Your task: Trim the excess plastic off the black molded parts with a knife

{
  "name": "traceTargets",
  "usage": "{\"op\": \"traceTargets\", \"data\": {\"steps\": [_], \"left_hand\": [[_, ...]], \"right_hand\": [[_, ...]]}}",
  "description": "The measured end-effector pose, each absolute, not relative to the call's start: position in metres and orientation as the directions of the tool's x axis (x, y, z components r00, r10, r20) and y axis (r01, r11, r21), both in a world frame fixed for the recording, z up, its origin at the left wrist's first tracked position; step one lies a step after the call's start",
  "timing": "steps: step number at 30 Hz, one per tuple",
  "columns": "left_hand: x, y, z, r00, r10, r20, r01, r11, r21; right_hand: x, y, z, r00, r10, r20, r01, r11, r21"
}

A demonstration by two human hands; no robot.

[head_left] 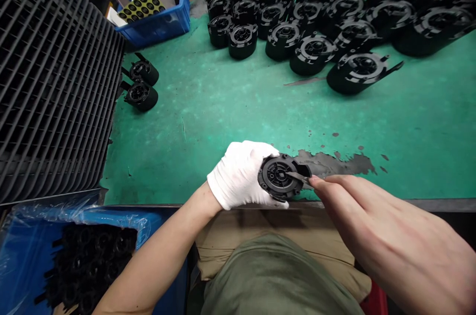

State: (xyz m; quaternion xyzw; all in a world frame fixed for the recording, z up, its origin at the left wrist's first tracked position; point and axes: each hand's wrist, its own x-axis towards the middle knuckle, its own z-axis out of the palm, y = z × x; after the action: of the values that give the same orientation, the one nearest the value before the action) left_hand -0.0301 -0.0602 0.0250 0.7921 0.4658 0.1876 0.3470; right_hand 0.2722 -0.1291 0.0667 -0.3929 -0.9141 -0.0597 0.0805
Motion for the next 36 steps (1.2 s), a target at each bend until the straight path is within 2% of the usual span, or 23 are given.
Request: {"op": "traceTargets", "data": {"steps": [10,17,23,27,31,36], "left_hand": [[-0.03,-0.058,0.024,0.489,0.871,-0.049,0.624,-0.31,0.718],[-0.031,-0.066,0.017,0.451,0.892,-0.003,0.604,-0.303,0.737],[-0.028,-0.079,0.012,0.351,0.936,0.016,0.661,-0.259,0.705],[-0.019,-0.089,0.013,0.298,0.954,0.034,0.647,-0.228,0.728],[-0.009,-0.099,0.011,0.194,0.972,0.135,0.652,-0.23,0.722],[-0.005,-0.107,0.002,0.094,0.965,0.243,0.727,-0.234,0.646]], "right_hand": [[0.269,-0.133,0.068,-0.671,0.706,0.224,0.718,0.695,-0.039],[0.258,-0.127,0.081,-0.696,0.677,0.239,0.698,0.716,0.004],[0.253,-0.135,0.08,-0.702,0.678,0.22,0.697,0.717,0.016],[0.251,-0.137,0.081,-0.707,0.673,0.218,0.694,0.719,0.032],[0.249,-0.138,0.084,-0.704,0.671,0.233,0.696,0.717,0.034],[0.253,-0.139,0.079,-0.708,0.676,0.203,0.689,0.725,-0.011]]}}
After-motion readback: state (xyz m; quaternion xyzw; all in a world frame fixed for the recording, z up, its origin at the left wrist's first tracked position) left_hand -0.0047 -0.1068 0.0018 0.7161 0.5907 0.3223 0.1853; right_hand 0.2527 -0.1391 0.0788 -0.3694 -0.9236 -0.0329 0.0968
